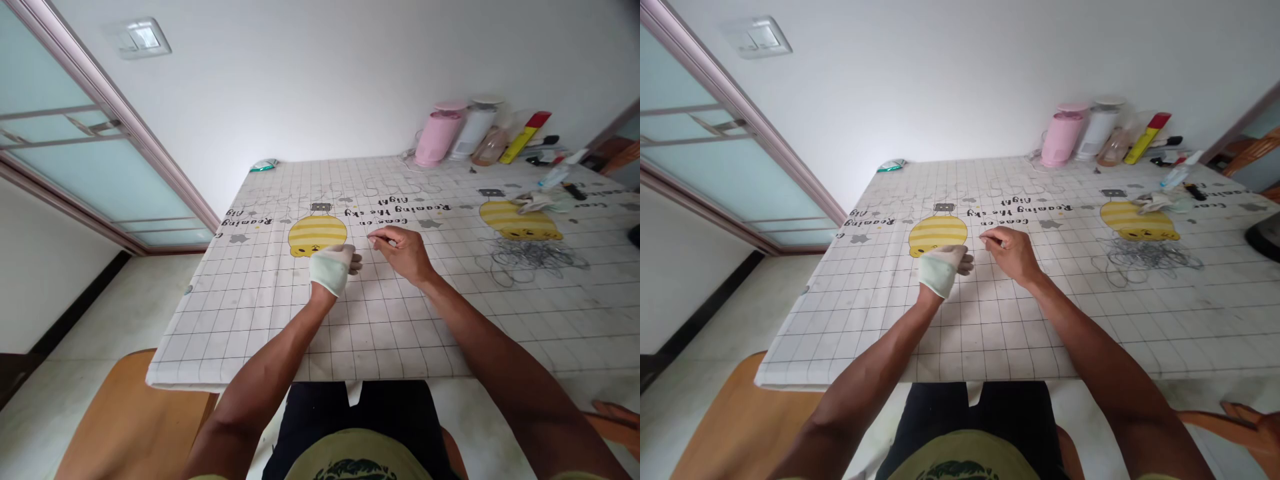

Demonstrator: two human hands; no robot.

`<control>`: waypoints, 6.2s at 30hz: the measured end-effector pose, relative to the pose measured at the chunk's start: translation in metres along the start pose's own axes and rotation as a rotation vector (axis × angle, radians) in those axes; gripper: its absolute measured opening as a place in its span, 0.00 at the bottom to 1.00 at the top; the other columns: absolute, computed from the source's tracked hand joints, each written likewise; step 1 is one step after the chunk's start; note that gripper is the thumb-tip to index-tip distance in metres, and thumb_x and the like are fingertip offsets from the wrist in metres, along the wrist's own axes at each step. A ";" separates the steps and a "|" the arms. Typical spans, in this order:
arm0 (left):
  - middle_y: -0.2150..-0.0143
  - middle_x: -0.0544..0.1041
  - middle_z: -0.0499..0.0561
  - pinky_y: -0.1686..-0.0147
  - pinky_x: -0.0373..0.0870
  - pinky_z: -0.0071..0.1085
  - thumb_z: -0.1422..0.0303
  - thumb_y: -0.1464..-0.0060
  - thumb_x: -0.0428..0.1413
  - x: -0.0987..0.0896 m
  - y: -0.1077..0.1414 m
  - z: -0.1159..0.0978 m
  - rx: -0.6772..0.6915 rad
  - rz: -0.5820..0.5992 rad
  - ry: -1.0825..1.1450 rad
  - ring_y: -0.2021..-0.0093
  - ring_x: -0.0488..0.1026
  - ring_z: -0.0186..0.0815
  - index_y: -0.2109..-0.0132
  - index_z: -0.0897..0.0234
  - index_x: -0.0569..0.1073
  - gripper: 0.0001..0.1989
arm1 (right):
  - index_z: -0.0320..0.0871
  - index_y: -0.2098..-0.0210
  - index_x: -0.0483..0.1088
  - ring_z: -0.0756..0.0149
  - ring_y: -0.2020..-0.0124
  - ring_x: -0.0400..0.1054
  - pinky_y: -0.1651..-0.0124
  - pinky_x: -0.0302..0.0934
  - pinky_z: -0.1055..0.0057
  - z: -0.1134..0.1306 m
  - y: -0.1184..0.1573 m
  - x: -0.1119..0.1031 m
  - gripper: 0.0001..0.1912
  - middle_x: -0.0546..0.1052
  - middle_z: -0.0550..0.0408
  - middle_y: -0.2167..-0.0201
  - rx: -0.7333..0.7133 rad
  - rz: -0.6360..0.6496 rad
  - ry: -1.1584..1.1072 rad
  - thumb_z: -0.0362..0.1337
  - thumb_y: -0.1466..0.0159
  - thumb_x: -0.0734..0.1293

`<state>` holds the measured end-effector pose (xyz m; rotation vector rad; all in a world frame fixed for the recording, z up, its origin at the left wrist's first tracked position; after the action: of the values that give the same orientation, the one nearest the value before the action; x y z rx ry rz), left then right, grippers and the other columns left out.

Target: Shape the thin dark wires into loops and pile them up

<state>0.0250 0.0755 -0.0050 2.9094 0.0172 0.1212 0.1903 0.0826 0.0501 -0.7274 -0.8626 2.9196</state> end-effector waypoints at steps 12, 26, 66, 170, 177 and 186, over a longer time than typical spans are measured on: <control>0.57 0.84 0.60 0.61 0.80 0.34 0.58 0.39 0.58 -0.017 -0.011 -0.006 0.066 0.017 -0.018 0.62 0.82 0.40 0.58 0.67 0.78 0.15 | 0.51 0.59 0.82 0.59 0.63 0.74 0.60 0.69 0.60 -0.008 0.000 -0.011 0.09 0.81 0.54 0.65 -0.080 0.044 0.086 0.43 0.31 0.68; 0.57 0.84 0.59 0.61 0.77 0.31 0.60 0.40 0.60 -0.016 -0.021 -0.005 0.082 0.231 -0.094 0.63 0.80 0.36 0.57 0.67 0.80 0.13 | 0.54 0.53 0.81 0.59 0.65 0.71 0.61 0.67 0.59 0.006 0.017 0.029 0.12 0.78 0.52 0.64 -0.243 0.346 0.145 0.44 0.27 0.64; 0.60 0.85 0.47 0.54 0.71 0.30 0.61 0.35 0.52 -0.069 -0.056 0.012 0.198 -0.149 -0.639 0.56 0.79 0.39 0.59 0.54 0.84 0.14 | 0.48 0.64 0.84 0.57 0.57 0.73 0.51 0.67 0.60 -0.183 -0.181 0.040 0.10 0.80 0.49 0.59 -0.038 0.322 0.348 0.44 0.37 0.71; 0.62 0.84 0.53 0.60 0.77 0.30 0.65 0.40 0.56 0.003 -0.003 0.009 0.153 0.128 -0.221 0.65 0.79 0.34 0.61 0.65 0.82 0.11 | 0.51 0.61 0.75 0.58 0.60 0.73 0.58 0.70 0.59 -0.031 0.039 -0.007 0.13 0.79 0.52 0.61 0.329 0.099 -0.285 0.53 0.32 0.70; 0.62 0.82 0.55 0.70 0.73 0.28 0.65 0.40 0.57 0.011 -0.009 0.023 0.098 0.289 -0.046 0.72 0.75 0.30 0.62 0.67 0.78 0.09 | 0.48 0.62 0.77 0.59 0.62 0.75 0.59 0.69 0.61 -0.026 0.037 0.005 0.11 0.81 0.53 0.63 0.173 0.072 -0.096 0.49 0.32 0.70; 0.71 0.76 0.47 0.75 0.64 0.24 0.69 0.39 0.55 0.005 0.003 0.011 0.087 0.156 -0.185 0.78 0.65 0.25 0.48 0.66 0.81 0.15 | 0.45 0.64 0.73 0.64 0.68 0.70 0.65 0.62 0.66 -0.005 0.034 0.005 0.10 0.77 0.55 0.69 -0.183 0.004 0.265 0.40 0.26 0.65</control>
<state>0.0308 0.0702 -0.0147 2.9933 -0.2419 -0.1265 0.1922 0.0567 0.0263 -1.0974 -1.1038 2.6848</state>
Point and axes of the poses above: each hand's wrist, its own y-axis away from the middle knuckle, its own x-axis out of the palm, z = x × y, the point moved 8 cm from there along -y, towards the middle knuckle
